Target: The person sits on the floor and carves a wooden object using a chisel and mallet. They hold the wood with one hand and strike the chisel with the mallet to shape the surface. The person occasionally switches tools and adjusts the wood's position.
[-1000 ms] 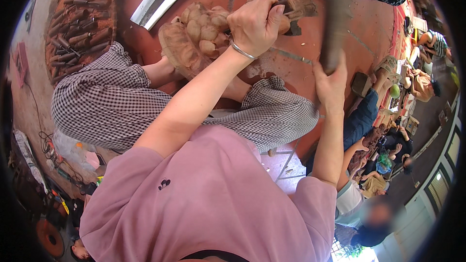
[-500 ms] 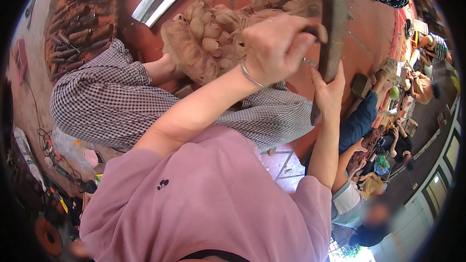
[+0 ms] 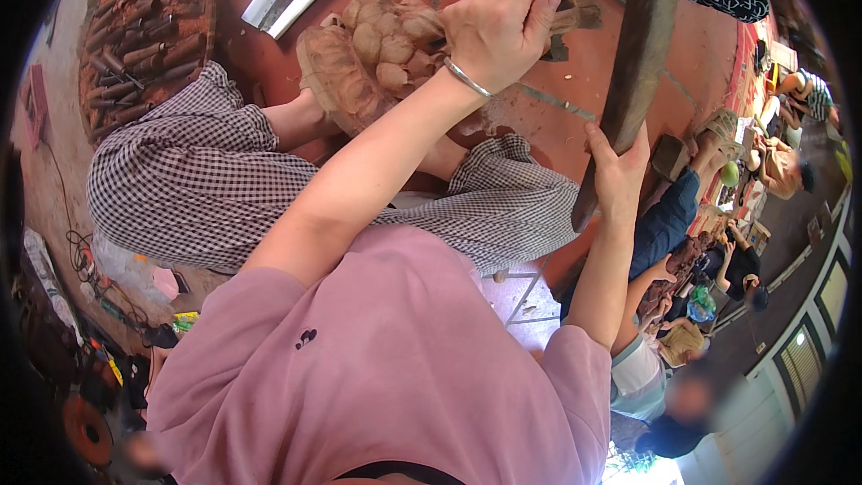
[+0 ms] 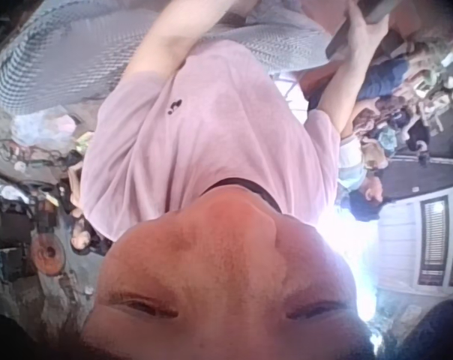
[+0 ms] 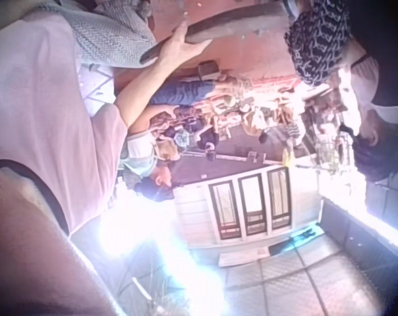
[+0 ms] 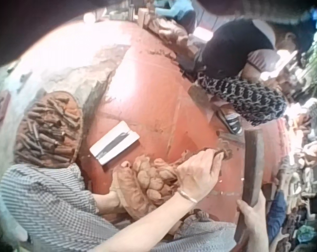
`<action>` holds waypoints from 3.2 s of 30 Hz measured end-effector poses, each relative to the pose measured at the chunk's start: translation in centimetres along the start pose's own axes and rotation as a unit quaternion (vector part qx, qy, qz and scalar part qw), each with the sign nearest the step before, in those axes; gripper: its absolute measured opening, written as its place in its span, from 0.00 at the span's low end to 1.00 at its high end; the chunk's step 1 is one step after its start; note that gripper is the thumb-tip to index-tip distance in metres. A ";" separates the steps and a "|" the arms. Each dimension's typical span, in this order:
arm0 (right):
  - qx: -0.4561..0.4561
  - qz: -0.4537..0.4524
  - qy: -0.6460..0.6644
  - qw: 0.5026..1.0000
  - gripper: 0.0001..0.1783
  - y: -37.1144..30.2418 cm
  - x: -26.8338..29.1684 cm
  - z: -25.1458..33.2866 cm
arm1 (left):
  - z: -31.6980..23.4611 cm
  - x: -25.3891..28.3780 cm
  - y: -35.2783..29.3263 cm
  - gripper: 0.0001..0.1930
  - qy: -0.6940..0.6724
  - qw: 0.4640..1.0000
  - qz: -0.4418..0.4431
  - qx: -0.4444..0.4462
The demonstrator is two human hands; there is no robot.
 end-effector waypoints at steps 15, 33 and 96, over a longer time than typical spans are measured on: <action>0.126 0.012 -0.140 0.982 0.16 1.8 -1.2 1.8 | 0.9 0.3 -0.7 0.16 -0.001 1.000 -0.028 0.007; 0.115 0.008 -0.161 0.980 0.23 1.5 -0.3 0.9 | 0.3 1.0 0.2 0.17 -0.033 0.993 -0.112 -0.021; 0.097 0.001 -0.156 0.983 0.24 0.6 -0.2 3.5 | 1.5 1.8 -0.5 0.16 -0.080 0.988 -0.129 -0.009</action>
Point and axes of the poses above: each hand's wrist, its own y-axis towards the middle knuckle, its own x-axis out of the back of the hand, z = x × y, the point moved 5 cm from there along y, towards the middle knuckle, and after that the axes turned 4 degrees about -z, right-handed, at the moved point
